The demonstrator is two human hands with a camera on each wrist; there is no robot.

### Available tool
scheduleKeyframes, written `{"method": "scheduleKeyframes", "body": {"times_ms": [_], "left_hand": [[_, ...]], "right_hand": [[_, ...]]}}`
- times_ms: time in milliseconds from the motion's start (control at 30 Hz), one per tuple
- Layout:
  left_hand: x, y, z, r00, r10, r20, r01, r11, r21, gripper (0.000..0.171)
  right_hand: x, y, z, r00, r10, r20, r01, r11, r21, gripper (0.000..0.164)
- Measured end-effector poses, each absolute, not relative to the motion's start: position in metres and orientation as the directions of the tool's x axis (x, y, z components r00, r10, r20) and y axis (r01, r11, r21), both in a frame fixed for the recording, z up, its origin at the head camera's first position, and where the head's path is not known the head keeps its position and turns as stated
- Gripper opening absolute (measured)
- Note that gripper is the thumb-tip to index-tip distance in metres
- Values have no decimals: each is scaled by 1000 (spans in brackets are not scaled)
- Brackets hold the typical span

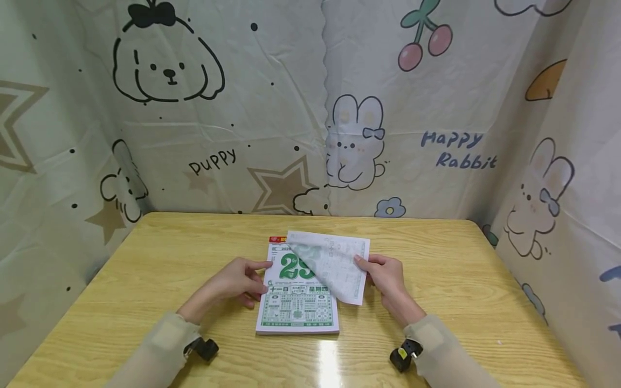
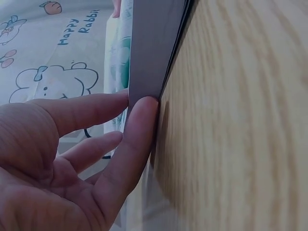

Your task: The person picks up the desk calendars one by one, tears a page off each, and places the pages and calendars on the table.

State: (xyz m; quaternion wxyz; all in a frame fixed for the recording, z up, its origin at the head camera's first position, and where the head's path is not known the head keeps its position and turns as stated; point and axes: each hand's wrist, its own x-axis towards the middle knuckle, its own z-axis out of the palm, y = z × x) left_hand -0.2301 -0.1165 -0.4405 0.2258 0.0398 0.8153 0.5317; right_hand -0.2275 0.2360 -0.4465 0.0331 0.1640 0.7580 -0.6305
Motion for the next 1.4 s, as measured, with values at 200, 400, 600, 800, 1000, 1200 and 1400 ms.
{"method": "scheduleKeyframes", "body": {"times_ms": [200,400,600,800,1000,1200,1400], "left_hand": [[-230,-115,-442,-901,266,-343,-204,437,876,67],[-229,-114,-440,-905,260,-337,-206,426,881,67],[-230,-114,-439,-902,265,-342,-207,430,879,68],[-230,-114,-438,-898,281,-338,-197,430,881,68],[-230,-114,-438,-899,276,-340,-200,432,879,67],[-229,-113,-438,-902,264,-343,-206,434,877,67],[-229,-113,-437,-901,261,-345,-209,435,876,67]], "right_hand": [[-226,235,-446,-944,206,-257,290,150,-945,45],[-226,235,-446,-943,217,-252,286,141,-948,45],[-227,237,-446,-943,214,-254,288,144,-947,45],[-225,238,-446,-942,215,-258,291,141,-946,47],[-224,237,-446,-939,223,-261,291,112,-950,46],[-224,239,-446,-940,228,-255,286,115,-951,43],[-224,239,-446,-938,231,-257,292,132,-947,43]]}}
